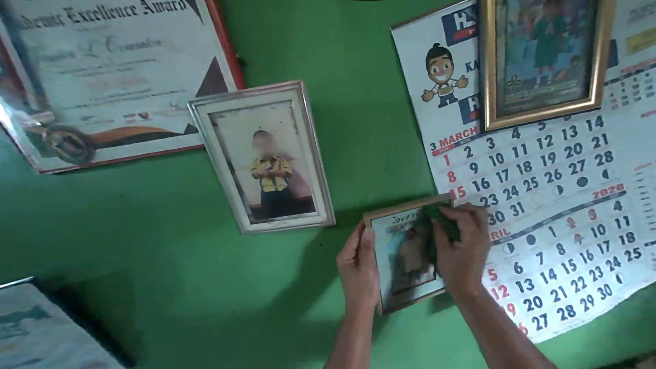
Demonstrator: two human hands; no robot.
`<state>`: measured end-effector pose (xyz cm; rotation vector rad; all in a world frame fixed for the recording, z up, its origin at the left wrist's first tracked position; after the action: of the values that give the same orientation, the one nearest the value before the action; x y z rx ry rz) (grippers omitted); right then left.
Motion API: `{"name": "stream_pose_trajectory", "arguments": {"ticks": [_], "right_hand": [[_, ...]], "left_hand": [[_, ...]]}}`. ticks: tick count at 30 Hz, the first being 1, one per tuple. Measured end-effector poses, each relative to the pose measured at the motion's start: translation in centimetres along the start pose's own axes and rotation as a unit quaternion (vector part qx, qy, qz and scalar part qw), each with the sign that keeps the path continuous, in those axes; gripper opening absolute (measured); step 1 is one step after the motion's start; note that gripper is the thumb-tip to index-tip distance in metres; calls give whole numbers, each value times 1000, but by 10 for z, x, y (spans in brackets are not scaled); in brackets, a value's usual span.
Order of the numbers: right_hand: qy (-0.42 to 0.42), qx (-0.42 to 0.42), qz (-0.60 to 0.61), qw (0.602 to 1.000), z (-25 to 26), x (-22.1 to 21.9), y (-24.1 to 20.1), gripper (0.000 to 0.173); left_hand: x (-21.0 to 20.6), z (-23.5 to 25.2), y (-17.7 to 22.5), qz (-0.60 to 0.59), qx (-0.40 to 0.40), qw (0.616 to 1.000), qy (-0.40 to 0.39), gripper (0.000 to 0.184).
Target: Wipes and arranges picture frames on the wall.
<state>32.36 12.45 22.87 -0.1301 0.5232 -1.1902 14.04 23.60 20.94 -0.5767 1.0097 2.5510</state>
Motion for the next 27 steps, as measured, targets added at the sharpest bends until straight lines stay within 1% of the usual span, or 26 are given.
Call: {"name": "stream_pose_trajectory", "arguments": {"ticks": [2, 4, 6, 8, 10, 12, 14, 16, 18, 20, 23, 25, 27], "right_hand": [[-19, 6, 29, 999, -13, -15, -25, 22], [-24, 44, 61, 997, -25, -29, -55, 19], [-27, 72, 75, 994, -27, -36, -70, 18], [-41, 76, 63, 994, -22, -33, -64, 20], [-59, 33, 34, 997, -13, -23, -40, 22], [-42, -18, 12, 999, -3, -12, -15, 22], [-27, -33, 12, 999, -1, -11, -11, 22], [-38, -11, 23, 999, -10, -18, -31, 21], [-47, 33, 47, 997, -21, -30, -57, 20], [-47, 67, 65, 995, -26, -35, -71, 18], [-49, 88, 48, 994, -19, -30, -61, 19], [-59, 64, 18, 996, -8, -20, -38, 21], [-48, 46, -14, 998, 3, -7, -13, 22]], "left_hand": [[-1, 0, 3, 13, -11, 1000, -3, 27], [-2, 0, 7, 33, -18, 999, 0, 28], [-1, 1, 9, 39, -28, 999, 1, 28], [1, 2, 9, 39, -45, 998, 6, 27], [2, 2, 6, 30, -41, 999, 10, 27], [3, 0, 3, 27, -23, 999, 11, 28], [2, -1, 3, 34, -24, 999, 10, 29], [1, -1, 4, 42, -32, 999, 6, 29], [0, -2, 8, 55, -38, 998, 1, 29], [-1, -1, 11, 53, -58, 997, -9, 28], [-1, 0, 14, 52, -100, 994, -2, 27], [3, 0, 10, 68, -101, 992, 15, 27], [4, -1, 10, 73, -106, 991, 23, 28]]}}
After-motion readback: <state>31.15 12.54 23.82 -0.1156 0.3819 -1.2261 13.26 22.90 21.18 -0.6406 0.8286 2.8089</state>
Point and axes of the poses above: each hand's wrist, its own z-axis towards the middle knuckle, its own x-axis out of the back of the hand, y = z × x, the point moved 10 cm from there along z, towards the middle knuckle, and after that the axes turned 12 degrees about y, right-handed, at the moved point
